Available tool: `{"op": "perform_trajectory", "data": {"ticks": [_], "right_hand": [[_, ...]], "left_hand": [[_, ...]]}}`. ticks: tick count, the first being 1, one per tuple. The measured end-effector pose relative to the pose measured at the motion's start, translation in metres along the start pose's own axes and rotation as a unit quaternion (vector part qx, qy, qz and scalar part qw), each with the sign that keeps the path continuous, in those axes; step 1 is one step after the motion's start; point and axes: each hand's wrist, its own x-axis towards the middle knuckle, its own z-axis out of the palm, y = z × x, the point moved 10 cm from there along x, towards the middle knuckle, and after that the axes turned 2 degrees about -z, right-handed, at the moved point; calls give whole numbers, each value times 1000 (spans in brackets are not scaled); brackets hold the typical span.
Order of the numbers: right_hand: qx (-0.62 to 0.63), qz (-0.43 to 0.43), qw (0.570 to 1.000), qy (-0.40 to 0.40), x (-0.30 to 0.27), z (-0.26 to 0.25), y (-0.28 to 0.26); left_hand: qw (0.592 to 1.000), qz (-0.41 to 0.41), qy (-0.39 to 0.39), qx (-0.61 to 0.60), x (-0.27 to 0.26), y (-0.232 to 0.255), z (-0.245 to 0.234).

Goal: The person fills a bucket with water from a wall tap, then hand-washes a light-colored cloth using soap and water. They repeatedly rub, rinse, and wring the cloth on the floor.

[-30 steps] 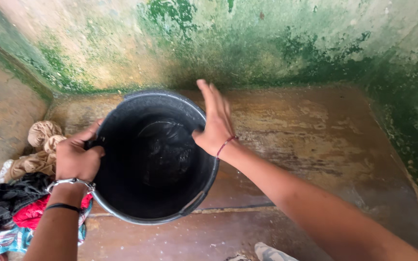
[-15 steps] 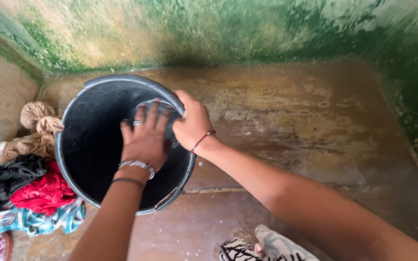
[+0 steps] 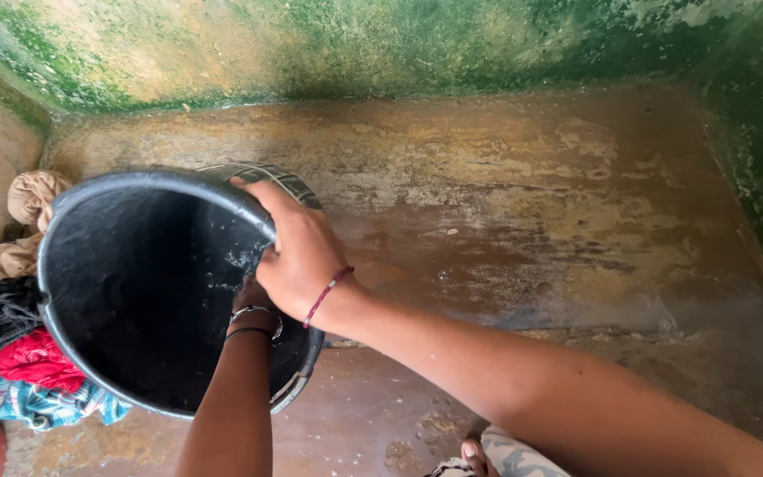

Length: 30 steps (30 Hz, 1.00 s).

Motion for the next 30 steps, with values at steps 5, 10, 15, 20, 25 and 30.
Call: {"op": "perform_trajectory", "data": {"ticks": [5,10,15,20,25,30], "right_hand": [[27,39,999,3,2,-2,12],[29,19,999,5,4,-5,15],[58,1,998,-23,-6,-1,8],[56,-56,997,-24,-9,-8,-2],[52,4,997,-48,-4,-6,24],[106,-55,993,5,21,-25,39]], "left_hand": [[994,-19,25,-105,1,-4,-12],[995,-3,96,-18,-12,4,-26],[992,-1,124,27,-19,1,-34],[995,4,82,57,-8,0,4],[976,189,-56,-93,-16,31,41],[921,178,-117,-326,-91,33,-21]]}}
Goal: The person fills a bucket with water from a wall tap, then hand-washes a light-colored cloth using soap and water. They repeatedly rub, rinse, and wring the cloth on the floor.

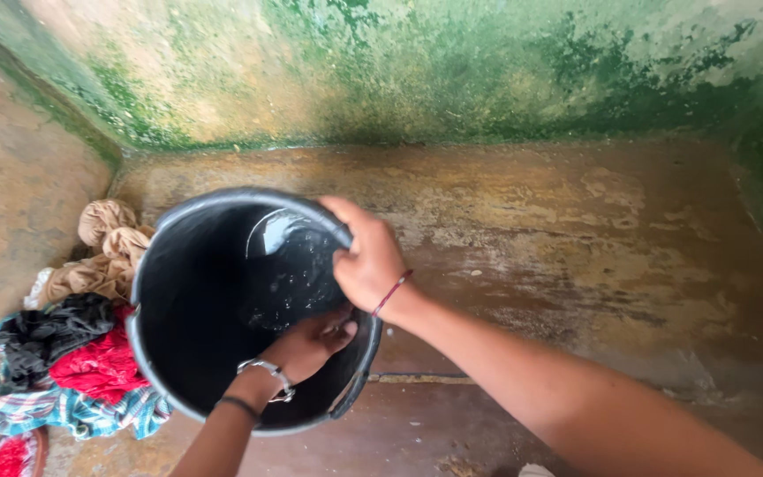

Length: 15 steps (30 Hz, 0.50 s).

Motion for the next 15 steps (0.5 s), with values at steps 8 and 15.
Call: {"op": "perform_trajectory", "data": {"ticks": [8,15], "right_hand": [[-11,-42,999,7,15,2,0],[-157,-166,974,-2,36,14,-7]], "left_hand": [[785,213,557,169,-145,117,-141],[847,15,529,-60,-110,8,-167]]}}
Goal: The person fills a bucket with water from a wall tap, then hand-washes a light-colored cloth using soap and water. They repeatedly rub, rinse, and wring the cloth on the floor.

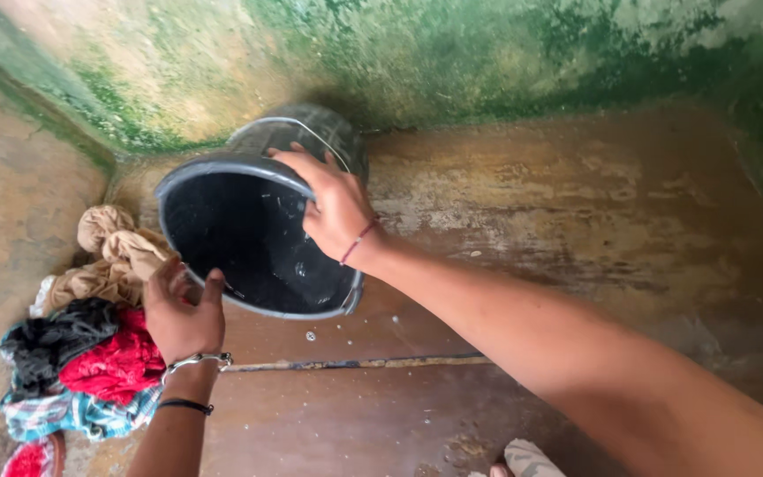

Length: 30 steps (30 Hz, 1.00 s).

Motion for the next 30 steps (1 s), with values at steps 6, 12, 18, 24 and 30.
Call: {"op": "perform_trajectory", "data": {"ticks": [6,12,18,24,30], "right_hand": [[-100,-41,993,-50,3,14,25],[-96,-46,991,-83,-10,24,43],[-113,-66,984,-119,-9,32,49],[-146,-44,982,-110,19,29,35],[-308,249,871,-291,21,-2,52]], "left_hand": [[976,90,-7,-196,39,15,20],[949,271,-1,159,49,82,41],[934,255,-68,239,77,84,61],[902,237,-4,362,90,74,59],[902,217,-12,373,82,77,54]]}}
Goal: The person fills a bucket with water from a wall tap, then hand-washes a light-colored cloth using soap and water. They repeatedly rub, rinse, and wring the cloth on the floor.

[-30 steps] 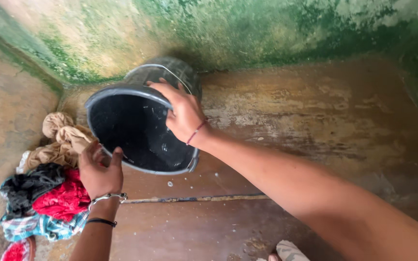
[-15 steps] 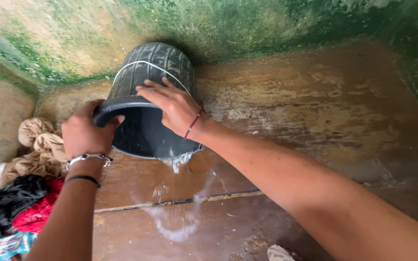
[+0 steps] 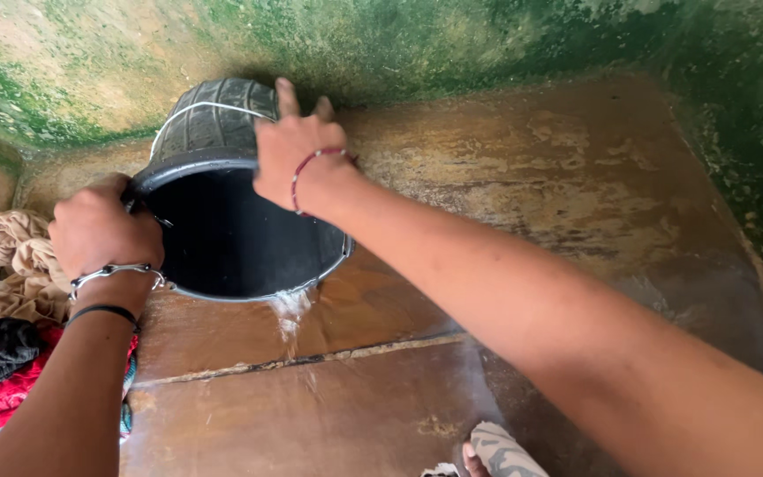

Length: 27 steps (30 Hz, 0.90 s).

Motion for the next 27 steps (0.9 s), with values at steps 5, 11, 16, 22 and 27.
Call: {"op": "perform_trajectory", "data": {"ticks": [5,11,16,22,27], "right_hand": [[-46,25,996,-68,-9,6,12],[52,13,997,-48,-5,28,7],[95,-79,992,22,-4,27,-10],[135,-170,972,87,5,28,-19],[126,-231,955,139,5,18,-15]], "left_hand": [[1000,-9,5,4,-5,-1,-16],[999,-4,15,38,-19,-9,-34],[996,17,83,32,-41,-20,-53],[985,39,166,-8,-68,-21,-71],[983,41,175,-43,-81,-5,-73]]}}
